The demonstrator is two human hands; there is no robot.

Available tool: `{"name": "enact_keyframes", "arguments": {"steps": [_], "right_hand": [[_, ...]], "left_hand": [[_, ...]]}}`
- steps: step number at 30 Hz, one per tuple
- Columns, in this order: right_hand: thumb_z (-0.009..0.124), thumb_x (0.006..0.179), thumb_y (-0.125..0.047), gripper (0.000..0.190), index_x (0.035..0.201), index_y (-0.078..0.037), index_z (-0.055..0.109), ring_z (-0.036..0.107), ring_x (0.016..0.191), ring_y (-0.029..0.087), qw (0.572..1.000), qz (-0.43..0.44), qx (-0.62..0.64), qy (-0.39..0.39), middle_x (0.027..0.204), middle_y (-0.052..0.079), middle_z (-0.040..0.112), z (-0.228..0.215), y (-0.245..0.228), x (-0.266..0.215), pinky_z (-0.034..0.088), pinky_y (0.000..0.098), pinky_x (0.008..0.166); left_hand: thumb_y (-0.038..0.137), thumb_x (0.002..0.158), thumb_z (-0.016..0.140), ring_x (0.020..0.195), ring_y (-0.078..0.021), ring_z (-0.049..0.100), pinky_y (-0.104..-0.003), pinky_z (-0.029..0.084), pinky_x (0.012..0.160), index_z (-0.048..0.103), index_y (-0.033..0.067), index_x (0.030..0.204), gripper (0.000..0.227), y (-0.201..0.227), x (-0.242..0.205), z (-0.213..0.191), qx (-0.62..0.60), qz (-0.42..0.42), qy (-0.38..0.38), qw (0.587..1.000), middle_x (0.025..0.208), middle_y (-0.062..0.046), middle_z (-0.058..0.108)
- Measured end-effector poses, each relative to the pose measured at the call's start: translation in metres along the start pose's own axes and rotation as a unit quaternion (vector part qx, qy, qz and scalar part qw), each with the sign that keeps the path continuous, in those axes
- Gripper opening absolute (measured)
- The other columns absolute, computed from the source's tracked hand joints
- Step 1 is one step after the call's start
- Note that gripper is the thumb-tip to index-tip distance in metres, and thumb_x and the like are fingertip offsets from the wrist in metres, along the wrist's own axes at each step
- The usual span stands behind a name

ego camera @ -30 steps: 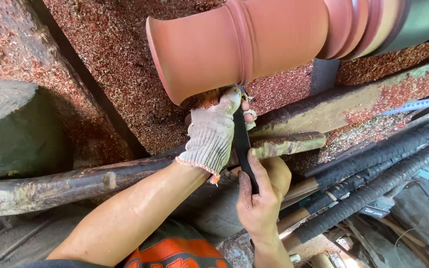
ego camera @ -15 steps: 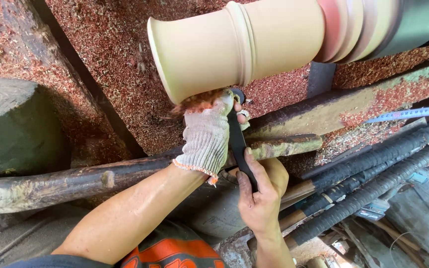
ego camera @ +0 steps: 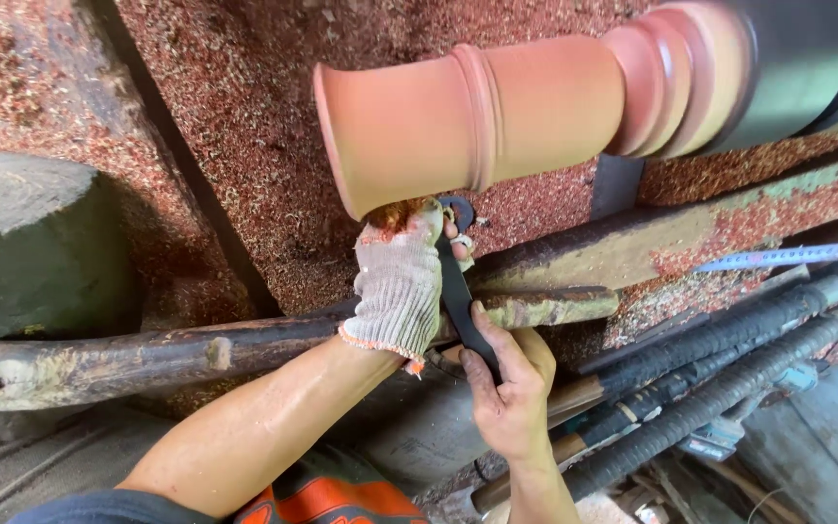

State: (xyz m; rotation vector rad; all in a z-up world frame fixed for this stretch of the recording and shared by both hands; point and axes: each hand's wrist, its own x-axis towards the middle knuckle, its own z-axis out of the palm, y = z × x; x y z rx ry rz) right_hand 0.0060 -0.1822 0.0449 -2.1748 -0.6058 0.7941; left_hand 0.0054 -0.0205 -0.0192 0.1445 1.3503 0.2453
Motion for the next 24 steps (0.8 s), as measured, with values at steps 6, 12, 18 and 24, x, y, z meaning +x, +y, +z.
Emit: {"name": "enact_keyframes", "arguments": {"steps": [6,12,18,24], "right_hand": [[0.072,0.085,0.008,0.051,0.134,0.001,0.065,0.067,0.084,0.017,0.998,0.018,0.05,-0.029,0.099,0.011,0.069,-0.001,0.014,-0.005,0.055,0.029,0.082],[0.063,0.093,0.011,0.055,0.147,0.005,0.053,0.058,0.102,0.017,0.968,0.135,0.198,-0.072,0.131,0.013,0.066,-0.02,0.043,-0.029,0.046,0.0282,0.089],[0.061,0.095,0.004,0.062,0.155,-0.004,0.045,0.052,0.085,0.004,0.942,0.227,0.247,-0.023,0.113,0.0,0.061,-0.022,0.082,-0.079,0.042,0.0176,0.068],[0.061,0.096,-0.003,0.07,0.159,-0.024,0.039,0.046,0.047,0.007,0.91,0.328,0.253,-0.028,0.072,0.004,0.06,-0.017,0.073,-0.089,0.037,0.022,0.043]], "left_hand": [[0.006,0.096,0.057,0.052,-0.0192,0.056,-0.032,0.048,0.045,0.059,0.0076,0.096,0.003,0.0,0.004,-0.003,0.046,0.006,0.02,0.999,0.07,-0.007,0.059],[0.038,0.096,0.066,0.08,-0.0227,0.067,-0.036,0.052,0.074,0.07,0.0097,0.112,0.033,0.078,-0.058,0.015,0.505,-0.063,0.07,0.858,0.084,-0.006,0.07],[0.028,0.079,0.078,0.088,-0.0349,0.062,-0.048,0.048,0.08,0.055,-0.0043,0.134,0.067,0.156,-0.088,-0.006,0.646,0.578,-0.223,0.446,0.098,-0.017,0.064],[0.069,0.084,0.073,0.091,-0.0271,0.065,-0.04,0.052,0.082,0.046,0.0031,0.135,0.088,0.175,-0.065,0.089,0.945,0.224,-0.143,0.19,0.107,-0.014,0.064]]}}
